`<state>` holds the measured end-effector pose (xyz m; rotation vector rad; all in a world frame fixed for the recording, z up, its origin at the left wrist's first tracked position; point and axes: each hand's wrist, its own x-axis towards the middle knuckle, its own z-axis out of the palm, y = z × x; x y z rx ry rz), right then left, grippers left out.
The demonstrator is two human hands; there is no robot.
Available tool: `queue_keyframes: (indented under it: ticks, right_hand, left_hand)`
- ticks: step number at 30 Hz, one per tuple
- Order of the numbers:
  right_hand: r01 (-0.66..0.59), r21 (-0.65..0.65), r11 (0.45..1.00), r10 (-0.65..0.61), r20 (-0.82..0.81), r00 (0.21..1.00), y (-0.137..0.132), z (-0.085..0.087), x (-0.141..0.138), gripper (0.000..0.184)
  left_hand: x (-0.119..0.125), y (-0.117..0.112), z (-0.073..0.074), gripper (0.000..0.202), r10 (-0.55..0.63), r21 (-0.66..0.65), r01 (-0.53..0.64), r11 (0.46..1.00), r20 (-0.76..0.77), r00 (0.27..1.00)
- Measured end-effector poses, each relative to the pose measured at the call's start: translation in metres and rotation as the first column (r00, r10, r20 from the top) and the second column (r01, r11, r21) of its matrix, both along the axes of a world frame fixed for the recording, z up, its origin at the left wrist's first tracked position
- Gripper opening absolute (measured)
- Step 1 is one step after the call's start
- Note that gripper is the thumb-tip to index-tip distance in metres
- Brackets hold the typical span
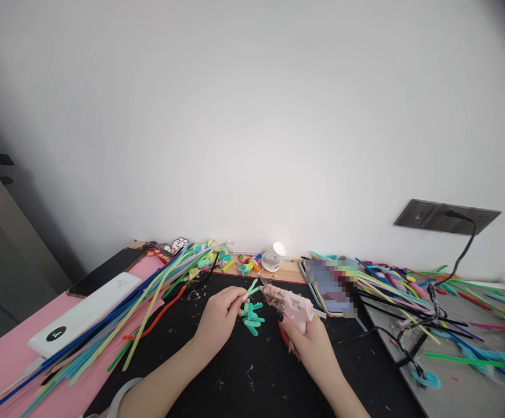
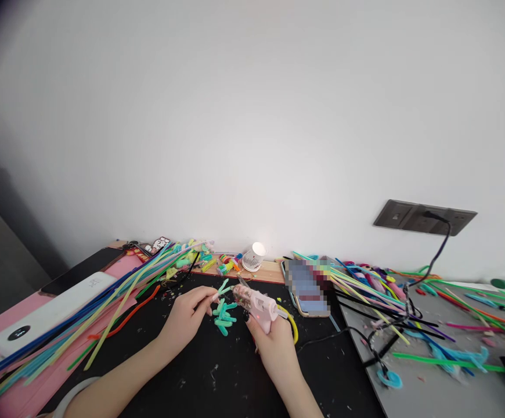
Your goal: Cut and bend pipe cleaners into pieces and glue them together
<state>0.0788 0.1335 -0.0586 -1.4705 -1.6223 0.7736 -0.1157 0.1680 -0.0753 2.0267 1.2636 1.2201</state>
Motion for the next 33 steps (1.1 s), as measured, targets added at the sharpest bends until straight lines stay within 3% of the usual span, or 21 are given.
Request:
queue_keyframes:
  ticks: [9,13,19,23,28,33]
  right_hand:
    - [0.071,-0.031,0.997,-0.065,0.171,0.983,0.004,-0.004,-0.001,0.033]
    - [0.135,0.056,0.989,-0.144,0.215,0.966,0.002,-0.002,0.002,0.033]
    - [0.244,0.042,0.969,-0.239,0.417,0.877,0.000,0.000,0.008,0.024]
    - [0.214,0.125,0.969,-0.247,0.484,0.839,0.006,-0.014,0.012,0.031]
    - [0.083,0.257,0.963,-0.212,0.527,0.823,0.016,-0.033,0.018,0.047]
    - [0.025,0.351,0.936,-0.208,0.496,0.843,0.011,-0.024,0.013,0.065]
  left_hand:
    - [-0.001,0.000,0.000,0.024,0.002,-0.001,-0.002,1.000,0.016,1.000]
    - [-0.002,0.000,0.001,0.022,0.002,-0.013,-0.001,1.000,0.083,0.997]
    - [-0.001,0.000,0.005,0.020,-0.058,-0.080,0.076,0.994,0.203,0.978]
    - [0.001,-0.001,0.004,0.020,-0.127,-0.124,0.163,0.979,0.259,0.958]
    - [0.003,-0.002,0.002,0.021,-0.192,-0.166,0.236,0.957,0.245,0.950]
    - [0.004,-0.002,0.003,0.019,-0.266,-0.213,0.320,0.923,0.250,0.931]
